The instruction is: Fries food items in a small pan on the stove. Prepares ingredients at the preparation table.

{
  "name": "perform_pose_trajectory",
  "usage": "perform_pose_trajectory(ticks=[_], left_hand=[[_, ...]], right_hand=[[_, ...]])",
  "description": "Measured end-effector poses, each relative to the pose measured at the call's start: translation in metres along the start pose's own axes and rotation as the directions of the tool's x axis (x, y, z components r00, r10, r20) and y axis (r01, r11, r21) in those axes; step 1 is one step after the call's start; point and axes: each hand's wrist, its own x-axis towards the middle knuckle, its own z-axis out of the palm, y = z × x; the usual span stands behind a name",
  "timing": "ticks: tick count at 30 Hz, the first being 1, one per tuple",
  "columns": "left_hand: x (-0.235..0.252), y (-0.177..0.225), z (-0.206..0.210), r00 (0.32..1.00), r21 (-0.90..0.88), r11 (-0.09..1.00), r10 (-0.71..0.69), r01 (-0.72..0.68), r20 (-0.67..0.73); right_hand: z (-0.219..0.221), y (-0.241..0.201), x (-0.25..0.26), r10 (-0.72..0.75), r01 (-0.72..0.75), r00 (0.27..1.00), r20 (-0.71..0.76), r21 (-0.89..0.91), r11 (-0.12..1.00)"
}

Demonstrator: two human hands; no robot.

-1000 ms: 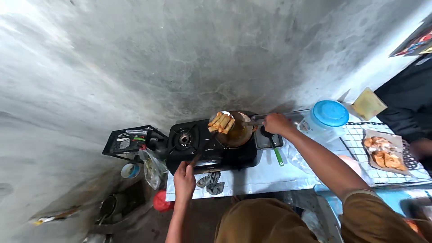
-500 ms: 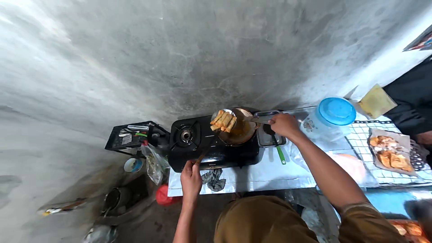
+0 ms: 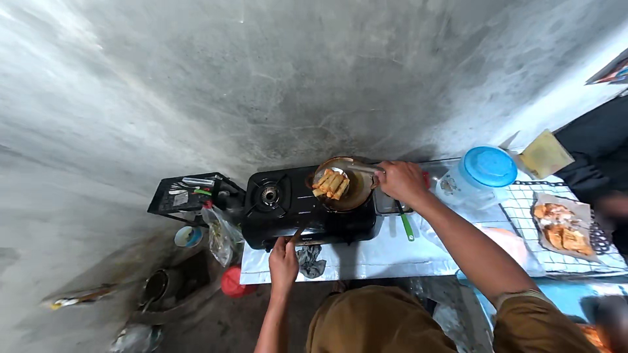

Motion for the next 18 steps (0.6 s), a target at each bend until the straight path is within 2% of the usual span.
perform_pose_trajectory(ticks=[2, 5, 9, 13, 18], left_hand=[[0.002, 0.005, -0.008, 1.000, -0.015, 1.000, 0.007, -0.007, -0.016], [0.004, 0.020, -0.027, 0.998, -0.017, 0.999, 0.037, -0.038, -0.045], [0.008, 0.048, -0.051, 0.997, -0.084, 0.995, 0.049, -0.054, -0.061], [0.012, 0.066, -0.063, 0.994, -0.128, 0.988, 0.070, -0.081, -0.089], [0.013, 0.070, -0.063, 0.991, -0.170, 0.980, 0.090, -0.106, -0.100]], right_hand=[[0.006, 0.007, 0.005, 0.058, -0.058, 0.998, -0.012, -0.024, 0.998], [0.027, 0.015, 0.010, 0.090, -0.087, 0.993, 0.081, -0.038, 0.995], [0.057, 0.006, 0.008, 0.044, -0.048, 0.984, 0.171, 0.018, 0.999], [0.068, -0.013, 0.008, 0.019, -0.019, 0.981, 0.191, -0.003, 1.000], [0.076, -0.031, 0.012, -0.011, 0.012, 0.977, 0.214, -0.005, 1.000]])
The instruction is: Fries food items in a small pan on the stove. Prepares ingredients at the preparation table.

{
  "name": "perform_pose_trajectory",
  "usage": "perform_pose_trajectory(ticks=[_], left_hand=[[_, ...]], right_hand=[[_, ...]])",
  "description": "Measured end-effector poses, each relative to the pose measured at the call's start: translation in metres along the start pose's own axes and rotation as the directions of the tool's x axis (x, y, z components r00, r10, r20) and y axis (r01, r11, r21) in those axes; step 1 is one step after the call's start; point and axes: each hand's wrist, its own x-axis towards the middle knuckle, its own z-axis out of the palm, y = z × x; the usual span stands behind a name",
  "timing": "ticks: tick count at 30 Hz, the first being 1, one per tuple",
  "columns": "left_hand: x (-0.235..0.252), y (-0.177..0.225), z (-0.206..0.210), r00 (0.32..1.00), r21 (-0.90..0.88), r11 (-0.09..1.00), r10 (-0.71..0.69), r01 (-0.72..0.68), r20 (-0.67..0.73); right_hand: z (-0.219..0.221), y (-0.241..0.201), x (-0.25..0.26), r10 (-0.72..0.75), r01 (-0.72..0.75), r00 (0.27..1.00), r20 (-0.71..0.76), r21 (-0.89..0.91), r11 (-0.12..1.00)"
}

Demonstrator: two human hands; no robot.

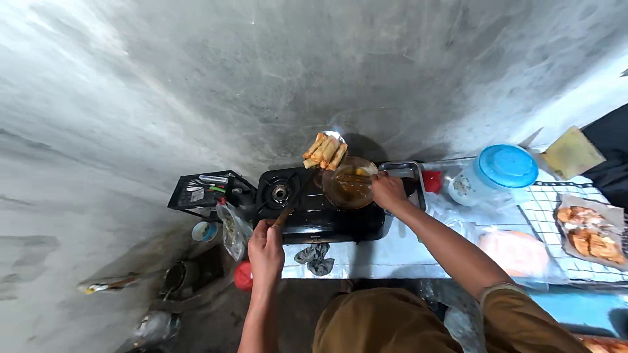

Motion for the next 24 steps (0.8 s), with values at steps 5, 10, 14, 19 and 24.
perform_pose_trajectory(ticks=[5, 10, 14, 19, 24], left_hand=[[-0.005, -0.011, 0.003, 1.000, 0.028, 0.999, -0.023, 0.023, -0.004], [-0.012, -0.021, 0.006, 0.998, 0.020, 0.998, -0.055, 0.056, -0.010], [-0.018, -0.032, 0.005, 0.998, 0.042, 0.997, -0.066, 0.067, -0.019], [-0.023, -0.044, 0.004, 0.996, 0.081, 0.992, -0.091, 0.093, -0.019], [-0.025, -0.056, 0.007, 0.995, 0.128, 0.987, -0.095, 0.097, -0.022]], right_hand=[[-0.002, -0.014, 0.004, 0.026, -0.027, 0.998, 0.059, 0.013, 1.000], [-0.002, -0.018, 0.008, 0.044, -0.045, 0.997, 0.058, 0.013, 0.999], [-0.001, -0.016, 0.006, 0.066, -0.066, 0.998, 0.021, 0.024, 0.998], [-0.009, -0.003, -0.006, 0.096, -0.095, 0.995, -0.013, 0.067, 0.993], [-0.019, 0.006, -0.014, 0.150, -0.144, 0.985, -0.086, 0.079, 0.986]])
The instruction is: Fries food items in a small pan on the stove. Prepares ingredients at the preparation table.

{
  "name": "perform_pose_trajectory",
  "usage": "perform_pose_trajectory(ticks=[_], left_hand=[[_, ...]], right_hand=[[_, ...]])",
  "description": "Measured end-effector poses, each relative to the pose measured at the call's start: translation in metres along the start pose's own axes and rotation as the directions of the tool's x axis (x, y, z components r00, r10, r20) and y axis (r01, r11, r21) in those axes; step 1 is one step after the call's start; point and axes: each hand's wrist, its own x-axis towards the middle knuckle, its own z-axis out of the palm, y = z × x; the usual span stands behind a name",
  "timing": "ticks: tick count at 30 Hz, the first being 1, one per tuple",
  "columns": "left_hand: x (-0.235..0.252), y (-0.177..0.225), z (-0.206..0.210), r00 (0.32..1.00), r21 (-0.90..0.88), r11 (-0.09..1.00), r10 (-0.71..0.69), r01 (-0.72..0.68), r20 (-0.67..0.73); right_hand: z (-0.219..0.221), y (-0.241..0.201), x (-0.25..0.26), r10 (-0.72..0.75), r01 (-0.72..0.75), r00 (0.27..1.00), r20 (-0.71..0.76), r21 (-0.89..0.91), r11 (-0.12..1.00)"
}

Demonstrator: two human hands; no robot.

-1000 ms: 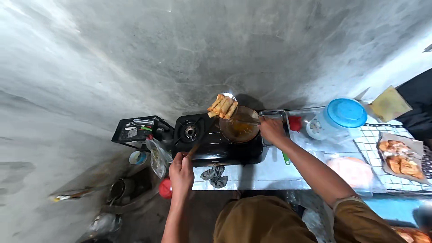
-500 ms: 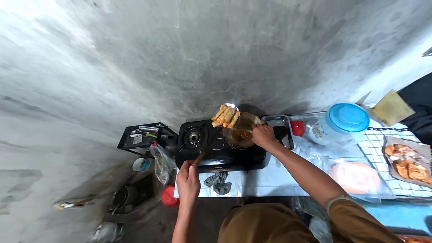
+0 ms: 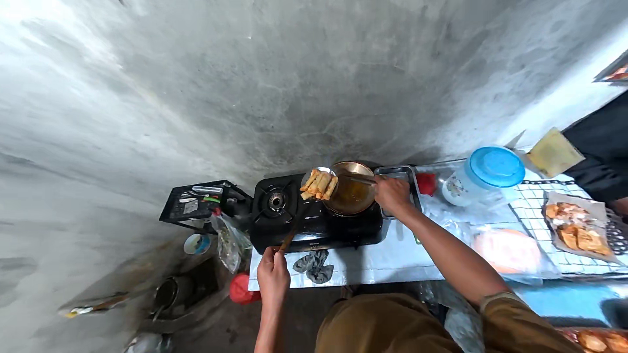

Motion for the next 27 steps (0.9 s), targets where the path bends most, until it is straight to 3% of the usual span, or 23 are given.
perform_pose_trajectory(ticks=[9, 14, 17, 22, 27], left_hand=[[-0.001, -0.003, 0.018, 0.999, 0.055, 0.998, -0.011, 0.008, 0.051], [-0.002, -0.002, 0.031, 0.996, 0.055, 0.998, 0.016, -0.021, 0.083], [-0.002, -0.001, 0.035, 0.994, 0.053, 0.998, 0.024, -0.029, 0.104], [-0.001, 0.009, 0.035, 0.992, 0.013, 0.999, 0.046, -0.048, 0.116], [0.003, 0.032, 0.023, 0.992, -0.042, 0.996, 0.081, -0.077, 0.099]], right_hand=[[-0.042, -0.005, -0.032, -0.107, 0.108, 0.968, -0.228, -0.011, 0.994], [-0.047, -0.010, -0.038, -0.182, 0.179, 0.972, -0.151, -0.035, 0.983], [-0.056, -0.002, -0.045, -0.106, 0.106, 0.984, -0.146, -0.007, 0.994], [-0.049, 0.040, -0.056, 0.092, -0.073, 0.962, -0.258, 0.084, 0.994], [-0.035, 0.061, -0.066, 0.224, -0.159, 0.960, -0.170, 0.328, 0.931]])
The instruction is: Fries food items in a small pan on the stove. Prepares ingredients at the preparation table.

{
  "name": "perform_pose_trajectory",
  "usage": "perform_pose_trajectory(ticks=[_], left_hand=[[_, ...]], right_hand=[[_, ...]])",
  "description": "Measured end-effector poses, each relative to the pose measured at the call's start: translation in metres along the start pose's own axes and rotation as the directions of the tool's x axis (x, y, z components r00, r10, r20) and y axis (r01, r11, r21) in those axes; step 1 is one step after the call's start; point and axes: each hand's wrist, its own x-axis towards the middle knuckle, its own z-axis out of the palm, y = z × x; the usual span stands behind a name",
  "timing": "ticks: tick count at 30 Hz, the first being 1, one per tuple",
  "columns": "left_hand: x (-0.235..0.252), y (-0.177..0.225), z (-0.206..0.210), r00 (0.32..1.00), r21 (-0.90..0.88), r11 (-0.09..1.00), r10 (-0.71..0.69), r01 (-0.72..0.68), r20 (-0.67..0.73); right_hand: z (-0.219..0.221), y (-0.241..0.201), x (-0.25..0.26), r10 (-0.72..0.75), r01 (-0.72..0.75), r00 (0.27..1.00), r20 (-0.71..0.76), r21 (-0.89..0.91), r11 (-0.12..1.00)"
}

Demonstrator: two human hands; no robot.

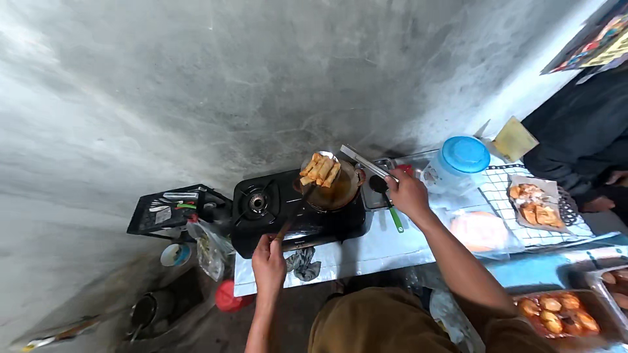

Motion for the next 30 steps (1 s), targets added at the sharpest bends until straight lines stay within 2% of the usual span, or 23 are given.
perform_pose_trajectory(ticks=[3, 5, 16, 25, 30], left_hand=[[0.001, 0.004, 0.001, 1.000, -0.047, 0.999, -0.001, 0.001, 0.004], [0.000, 0.003, 0.003, 1.000, -0.053, 0.999, -0.004, 0.004, 0.007], [-0.008, -0.017, 0.016, 0.997, -0.002, 0.997, -0.076, 0.076, 0.028], [-0.012, -0.026, 0.019, 0.991, -0.042, 0.991, -0.126, 0.129, 0.054], [-0.010, -0.029, 0.017, 0.988, -0.042, 0.988, -0.143, 0.146, 0.062]], right_hand=[[0.011, 0.004, 0.001, 0.002, -0.004, 1.000, 0.018, 0.130, 0.992], [0.020, 0.004, 0.004, -0.018, 0.011, 0.999, 0.043, 0.154, 0.988], [0.057, 0.005, 0.000, -0.021, 0.000, 0.975, 0.220, 0.095, 0.995], [0.068, -0.001, 0.006, 0.012, -0.010, 0.985, 0.172, -0.012, 1.000], [0.066, 0.004, 0.008, 0.031, -0.036, 0.969, 0.244, 0.019, 0.999]])
